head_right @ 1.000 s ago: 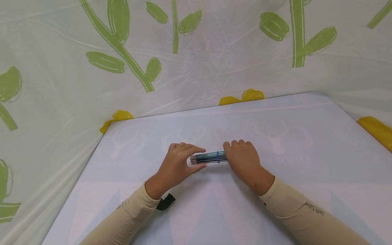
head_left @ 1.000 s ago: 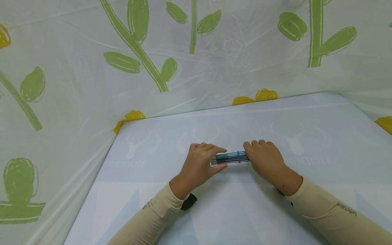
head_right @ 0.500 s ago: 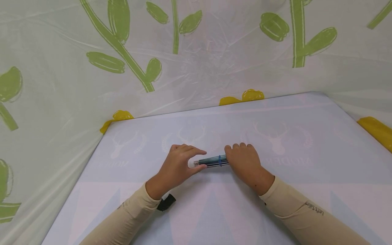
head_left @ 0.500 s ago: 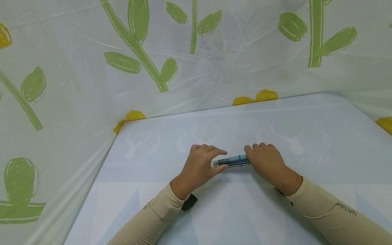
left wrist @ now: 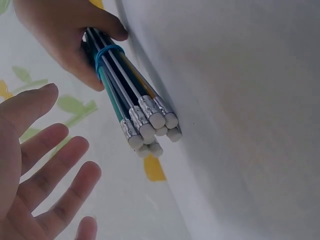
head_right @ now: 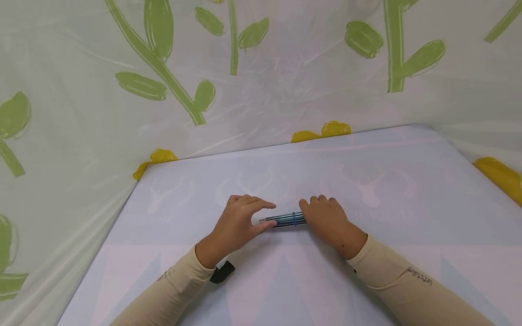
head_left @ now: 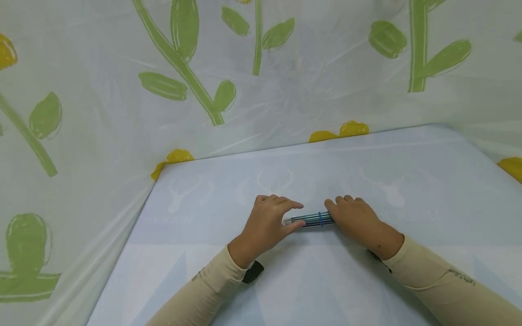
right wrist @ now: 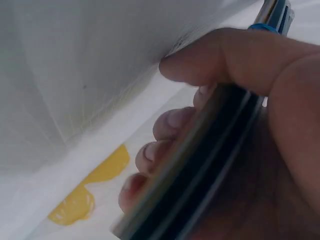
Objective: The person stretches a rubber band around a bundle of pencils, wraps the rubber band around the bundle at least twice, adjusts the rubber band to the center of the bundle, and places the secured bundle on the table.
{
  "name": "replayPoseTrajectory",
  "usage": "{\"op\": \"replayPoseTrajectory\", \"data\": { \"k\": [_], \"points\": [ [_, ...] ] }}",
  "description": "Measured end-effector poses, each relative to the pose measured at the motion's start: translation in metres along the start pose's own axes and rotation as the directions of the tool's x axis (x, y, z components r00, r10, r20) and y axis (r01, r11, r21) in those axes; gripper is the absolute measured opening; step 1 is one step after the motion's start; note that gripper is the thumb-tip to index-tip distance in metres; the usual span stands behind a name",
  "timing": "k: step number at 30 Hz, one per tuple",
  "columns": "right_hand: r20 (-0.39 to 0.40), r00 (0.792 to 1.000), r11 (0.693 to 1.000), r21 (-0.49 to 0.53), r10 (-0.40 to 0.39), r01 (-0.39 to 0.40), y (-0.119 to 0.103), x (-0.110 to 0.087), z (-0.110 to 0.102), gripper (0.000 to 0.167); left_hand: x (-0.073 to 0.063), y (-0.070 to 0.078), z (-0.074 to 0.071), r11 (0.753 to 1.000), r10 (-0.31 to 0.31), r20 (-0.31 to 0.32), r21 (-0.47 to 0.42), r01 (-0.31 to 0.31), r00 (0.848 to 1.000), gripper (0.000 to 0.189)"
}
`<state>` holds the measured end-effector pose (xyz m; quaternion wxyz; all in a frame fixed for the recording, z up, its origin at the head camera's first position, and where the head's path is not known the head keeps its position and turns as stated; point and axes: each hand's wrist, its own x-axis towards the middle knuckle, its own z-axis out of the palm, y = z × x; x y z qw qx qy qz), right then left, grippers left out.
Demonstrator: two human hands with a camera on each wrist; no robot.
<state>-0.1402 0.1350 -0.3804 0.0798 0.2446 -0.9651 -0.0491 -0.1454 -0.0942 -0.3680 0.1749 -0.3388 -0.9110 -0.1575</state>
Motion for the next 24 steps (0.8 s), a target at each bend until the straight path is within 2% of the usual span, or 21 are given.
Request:
{"op": "replayPoseTrajectory", "data": {
  "k": [6,10,16,21,24],
  "points": [
    [0.020,0.999,0.999,0.034,-0.040,0.039,0.005,-0.002,0.001,0.026,0.003,0.002,0.001,1.000,0.003,0.000,0.005,-0.003,1.000,0.036],
    [0.106,0.993,0.994,0.105,-0.043,0.032,0.008,-0.002,0.001,0.034,0.004,0.003,0.002,1.000,0.003,0.019,0.016,-0.004,1.000,0.037],
    [0.221,0.974,0.978,0.208,-0.051,0.004,0.012,-0.001,-0.001,0.038,0.002,0.003,0.001,0.999,-0.017,0.033,0.038,0.015,0.999,0.037],
    [0.303,0.952,0.967,0.251,-0.035,-0.045,0.015,0.000,-0.007,0.037,0.002,0.002,0.002,0.998,-0.049,0.041,0.045,0.047,0.998,0.038],
    [0.320,0.947,0.966,0.253,-0.037,-0.048,0.019,0.000,-0.010,0.038,0.002,0.000,0.002,0.997,-0.071,0.043,0.037,0.070,0.997,0.038]
  ]
}}
